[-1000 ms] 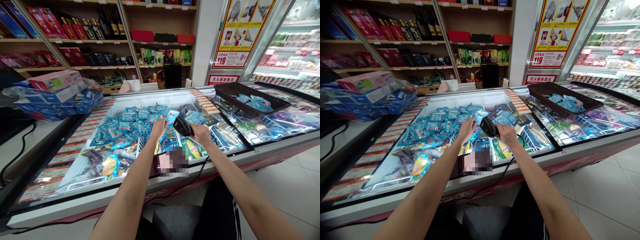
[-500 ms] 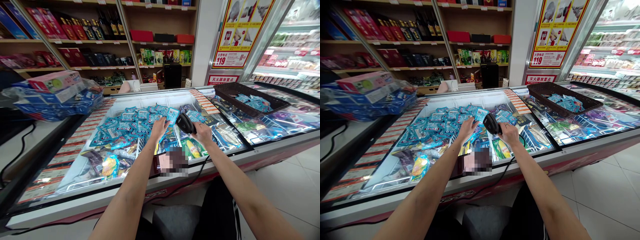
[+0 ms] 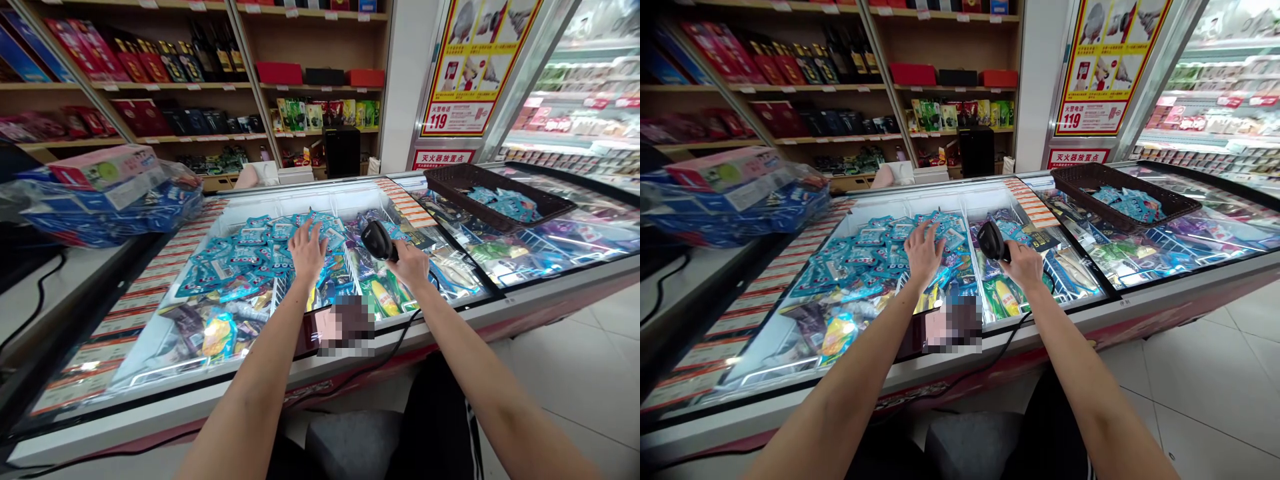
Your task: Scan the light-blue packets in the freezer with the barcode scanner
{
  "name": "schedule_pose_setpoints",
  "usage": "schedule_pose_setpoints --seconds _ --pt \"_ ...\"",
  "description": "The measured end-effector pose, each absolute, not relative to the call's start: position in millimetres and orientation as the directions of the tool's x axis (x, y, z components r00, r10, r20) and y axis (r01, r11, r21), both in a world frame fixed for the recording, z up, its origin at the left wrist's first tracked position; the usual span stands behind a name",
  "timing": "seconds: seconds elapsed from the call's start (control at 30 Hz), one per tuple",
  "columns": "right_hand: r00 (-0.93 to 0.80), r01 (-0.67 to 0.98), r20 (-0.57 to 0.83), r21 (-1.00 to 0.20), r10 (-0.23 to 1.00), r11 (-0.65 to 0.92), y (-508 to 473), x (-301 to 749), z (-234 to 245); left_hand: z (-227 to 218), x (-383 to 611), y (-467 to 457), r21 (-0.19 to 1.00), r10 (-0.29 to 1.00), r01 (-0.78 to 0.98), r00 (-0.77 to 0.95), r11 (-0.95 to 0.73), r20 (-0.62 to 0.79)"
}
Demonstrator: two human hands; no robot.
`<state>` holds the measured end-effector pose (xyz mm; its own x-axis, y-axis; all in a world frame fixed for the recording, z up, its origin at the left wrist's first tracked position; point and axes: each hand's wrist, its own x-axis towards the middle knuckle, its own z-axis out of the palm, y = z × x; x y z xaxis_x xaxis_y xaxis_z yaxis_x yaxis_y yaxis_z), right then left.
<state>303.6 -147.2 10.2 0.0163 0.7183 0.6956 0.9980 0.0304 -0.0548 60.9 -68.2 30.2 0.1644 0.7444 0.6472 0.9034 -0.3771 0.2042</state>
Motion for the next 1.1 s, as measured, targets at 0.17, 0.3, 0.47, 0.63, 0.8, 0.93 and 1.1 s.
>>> schedule_pose_setpoints --seconds 0.17,0.3,0.47,0.63,0.8,0.93,1.1 --pt "0.052 0.997 0.671 -0.079 0.739 0.002 -147.1 307.6 10.2 24.8 65.9 -63.0 0.045 0.713 0.819 0.468 -0.571 0.523" --pt "0.083 0.996 0.662 -0.074 0.745 -0.045 -145.7 318.5 9.5 17.5 66.1 -57.9 0.056 0.747 0.88 0.364 -0.471 0.557" --pt "0.077 0.997 0.658 -0.046 0.749 -0.062 -142.1 330.3 11.9 17.7 64.3 -58.1 0.079 0.77 0.919 0.274 -0.387 0.576" --pt "-0.082 0.996 0.611 0.071 0.787 0.049 -140.9 342.5 15.8 23.3 64.8 -60.7 0.118 0.784 0.9 0.294 -0.419 0.547" --pt "-0.123 0.992 0.627 0.105 0.77 0.073 -137.5 361.7 17.2 28.0 67.9 -61.5 0.06 0.743 0.87 0.379 -0.489 0.552" --pt "-0.057 0.998 0.651 0.045 0.757 0.036 -127.8 369.6 20.6 30.4 70.3 -61.8 0.037 0.71 0.855 0.404 -0.517 0.577" --pt "0.097 0.995 0.675 -0.064 0.731 -0.072 -123.1 372.6 20.3 32.8 74.2 -61.6 -0.011 0.666 0.801 0.505 -0.599 0.55"
